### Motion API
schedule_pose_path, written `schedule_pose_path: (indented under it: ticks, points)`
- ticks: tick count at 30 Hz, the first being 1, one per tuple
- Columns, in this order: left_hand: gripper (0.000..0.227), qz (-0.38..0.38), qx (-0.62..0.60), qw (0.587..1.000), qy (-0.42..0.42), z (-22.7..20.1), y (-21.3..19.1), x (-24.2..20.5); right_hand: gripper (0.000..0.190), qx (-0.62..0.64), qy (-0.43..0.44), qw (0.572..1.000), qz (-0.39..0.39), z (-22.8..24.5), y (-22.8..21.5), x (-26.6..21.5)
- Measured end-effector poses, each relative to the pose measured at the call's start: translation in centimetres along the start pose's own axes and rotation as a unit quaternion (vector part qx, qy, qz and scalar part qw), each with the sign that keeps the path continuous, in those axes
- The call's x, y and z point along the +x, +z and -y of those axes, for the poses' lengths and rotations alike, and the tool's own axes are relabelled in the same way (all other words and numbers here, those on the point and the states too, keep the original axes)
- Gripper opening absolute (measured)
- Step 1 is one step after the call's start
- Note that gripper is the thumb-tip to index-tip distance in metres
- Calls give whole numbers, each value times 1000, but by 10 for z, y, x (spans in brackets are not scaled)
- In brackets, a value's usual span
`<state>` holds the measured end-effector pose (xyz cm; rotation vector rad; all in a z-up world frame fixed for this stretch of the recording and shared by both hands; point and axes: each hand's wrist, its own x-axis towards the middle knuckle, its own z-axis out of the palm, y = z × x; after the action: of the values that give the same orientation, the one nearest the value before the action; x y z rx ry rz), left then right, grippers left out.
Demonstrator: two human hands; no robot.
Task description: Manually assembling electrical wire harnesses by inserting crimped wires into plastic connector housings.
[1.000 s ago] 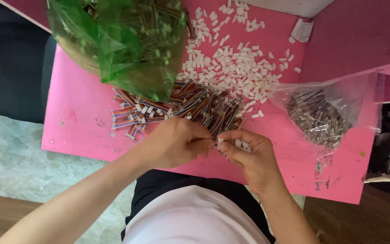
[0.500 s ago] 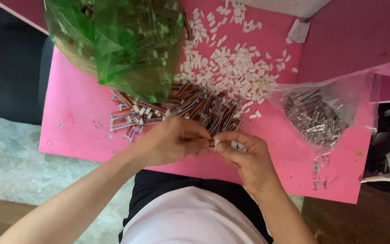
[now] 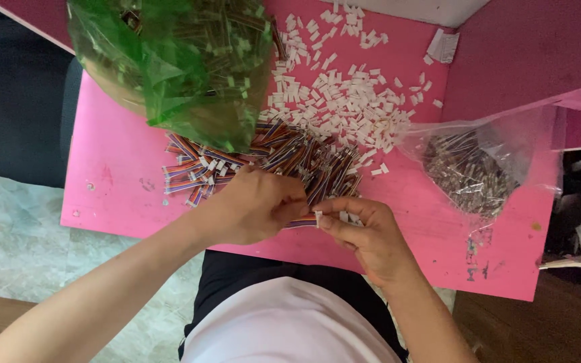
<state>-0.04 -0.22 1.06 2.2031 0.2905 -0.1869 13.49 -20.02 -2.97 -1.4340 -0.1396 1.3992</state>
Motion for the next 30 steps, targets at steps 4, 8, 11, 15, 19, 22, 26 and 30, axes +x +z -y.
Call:
schedule_pose_path:
  ticks: [4, 8, 11, 15, 19, 22, 26, 30]
  points:
    - [13, -76, 82, 991, 67, -4, 19, -3, 24, 12, -10, 1000, 12, -6, -4, 4]
    - [12, -97, 52, 994, 20, -6, 31, -7, 23, 19, -22, 999, -26, -8, 4, 2]
    - [13, -81, 54, 995, 4, 3, 34, -11, 24, 24, -19, 999, -18, -15, 8, 6]
    - [16, -82, 117, 990, -2, 83, 39, -28, 25, 5, 42, 996, -79, -21, -9, 21]
    - [18, -139, 219, 953, -157, 131, 12, -39, 38, 84, 64, 984, -142, -33, -55, 27]
    - [13, -249, 305, 914, -101, 127, 25, -29, 36, 168, 75, 968, -171, -38, -65, 31]
    - [30, -210, 140, 960, -117, 84, 77, -2, 34, 111, 68, 985, -112, -59, -52, 36]
    - [15, -209, 91, 964, -140, 88, 104, 30, 35, 32, 63, 995, -70, -66, -39, 35]
